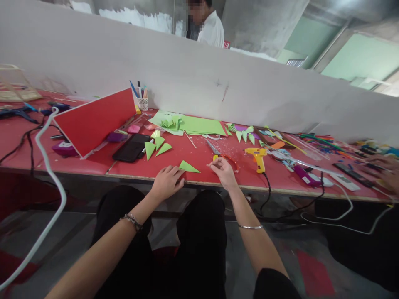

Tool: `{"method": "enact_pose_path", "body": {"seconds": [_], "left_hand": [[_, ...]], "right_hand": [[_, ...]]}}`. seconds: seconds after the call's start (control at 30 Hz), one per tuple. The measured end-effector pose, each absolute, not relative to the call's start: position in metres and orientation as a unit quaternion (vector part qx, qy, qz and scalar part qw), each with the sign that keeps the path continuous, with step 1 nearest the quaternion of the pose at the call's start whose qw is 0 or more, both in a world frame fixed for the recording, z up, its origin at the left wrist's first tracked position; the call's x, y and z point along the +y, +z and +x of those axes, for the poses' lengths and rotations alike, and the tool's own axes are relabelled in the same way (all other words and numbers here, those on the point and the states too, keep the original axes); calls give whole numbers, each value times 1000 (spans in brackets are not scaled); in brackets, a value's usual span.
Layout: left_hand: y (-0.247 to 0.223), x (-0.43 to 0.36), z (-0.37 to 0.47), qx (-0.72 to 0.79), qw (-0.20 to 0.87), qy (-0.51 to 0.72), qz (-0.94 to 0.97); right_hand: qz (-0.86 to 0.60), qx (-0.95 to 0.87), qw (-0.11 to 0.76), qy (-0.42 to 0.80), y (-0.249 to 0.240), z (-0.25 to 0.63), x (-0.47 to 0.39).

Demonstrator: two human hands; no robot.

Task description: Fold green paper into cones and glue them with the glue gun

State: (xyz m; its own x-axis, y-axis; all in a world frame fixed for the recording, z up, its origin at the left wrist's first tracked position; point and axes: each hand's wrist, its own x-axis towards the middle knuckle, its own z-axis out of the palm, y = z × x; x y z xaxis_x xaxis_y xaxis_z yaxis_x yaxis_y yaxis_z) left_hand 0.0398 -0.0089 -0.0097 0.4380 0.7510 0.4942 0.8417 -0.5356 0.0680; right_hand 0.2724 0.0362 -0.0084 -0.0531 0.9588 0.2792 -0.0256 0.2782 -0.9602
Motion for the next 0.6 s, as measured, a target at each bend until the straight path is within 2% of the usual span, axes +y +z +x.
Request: {"method": "enact_pose_path", "body": {"seconds": [0.17, 0.3, 0.47, 0.6], "left_hand": [[-10, -11, 38, -478, 83, -244, -840], [-3, -4, 38, -497, 59, -218, -838], [6, 8, 31, -476, 29, -196, -857], [15, 22, 20, -503, -21, -262, -823]], "right_hand": [[-452, -668, 449, 384, -3, 255, 50], [-469, -712, 346, 390, 4, 231, 67], [-465, -712, 297, 434, 8, 211, 91], [-455, -702, 281, 471, 17, 210, 111]]}}
